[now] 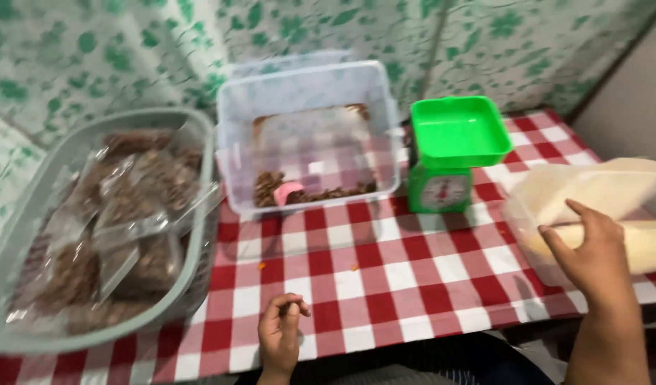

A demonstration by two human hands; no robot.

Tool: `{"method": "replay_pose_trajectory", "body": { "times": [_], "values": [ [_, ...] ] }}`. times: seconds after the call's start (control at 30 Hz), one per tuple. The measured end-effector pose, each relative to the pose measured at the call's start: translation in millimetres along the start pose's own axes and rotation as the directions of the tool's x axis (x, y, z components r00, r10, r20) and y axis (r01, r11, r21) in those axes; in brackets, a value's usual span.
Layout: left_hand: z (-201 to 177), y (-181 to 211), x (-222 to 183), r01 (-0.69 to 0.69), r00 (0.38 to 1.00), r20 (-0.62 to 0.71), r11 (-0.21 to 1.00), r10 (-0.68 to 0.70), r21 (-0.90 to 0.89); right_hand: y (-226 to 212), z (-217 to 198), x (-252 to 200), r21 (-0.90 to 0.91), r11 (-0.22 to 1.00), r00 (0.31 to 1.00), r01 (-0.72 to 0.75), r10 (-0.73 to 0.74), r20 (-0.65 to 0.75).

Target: Packaging small brown snack items into plastic bags, weighing them on a scale, and organizing them in a basket.

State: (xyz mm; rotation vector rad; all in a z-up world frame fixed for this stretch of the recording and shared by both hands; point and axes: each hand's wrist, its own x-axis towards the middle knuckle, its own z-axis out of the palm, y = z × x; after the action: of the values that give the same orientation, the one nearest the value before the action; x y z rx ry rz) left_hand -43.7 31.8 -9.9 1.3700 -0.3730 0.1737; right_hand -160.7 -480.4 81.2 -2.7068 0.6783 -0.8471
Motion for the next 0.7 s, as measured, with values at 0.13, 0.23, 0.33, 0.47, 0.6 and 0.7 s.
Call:
{"method": "replay_pose_trajectory", "body": {
  "times": [0.13, 0.23, 0.33, 0.47, 0.6, 0.7],
  "values": [
    [32, 5, 9, -0.007, 0.988, 0.153, 0.999, 0.015, -0.051, 23, 13, -4, -0.194, 0.976, 0.993, -0.097, 0.108, 0.047],
    [46, 7, 9, 0.029, 0.979, 0.202, 1.000, -0.028, 0.000, 12, 0, 4, -0.177, 0.954, 0.932, -0.241, 0.278, 0.234],
    [50, 8, 5, 0.084, 0.971, 0.218, 0.995, -0.092, 0.048, 29, -6, 7, -0.165, 0.970, 0.950, -0.180, 0.214, 0.226],
    [45, 5, 3, 0.206, 0.967, 0.118, 0.966, -0.226, 0.156, 64, -19, 12, -0.257, 0.940, 0.927, -0.224, 0.287, 0.243],
    [36, -13, 3, 0.195, 0.973, 0.109, 0.976, -0.205, 0.093, 46, -47, 13, -0.092, 0.949, 0.877, -0.301, 0.313, 0.364],
    [37, -16, 4, 0.170, 0.977, 0.122, 0.984, -0.176, 0.062, 45, -53, 11, -0.023, 0.945, 0.868, -0.326, 0.309, 0.390]
  ]
}}
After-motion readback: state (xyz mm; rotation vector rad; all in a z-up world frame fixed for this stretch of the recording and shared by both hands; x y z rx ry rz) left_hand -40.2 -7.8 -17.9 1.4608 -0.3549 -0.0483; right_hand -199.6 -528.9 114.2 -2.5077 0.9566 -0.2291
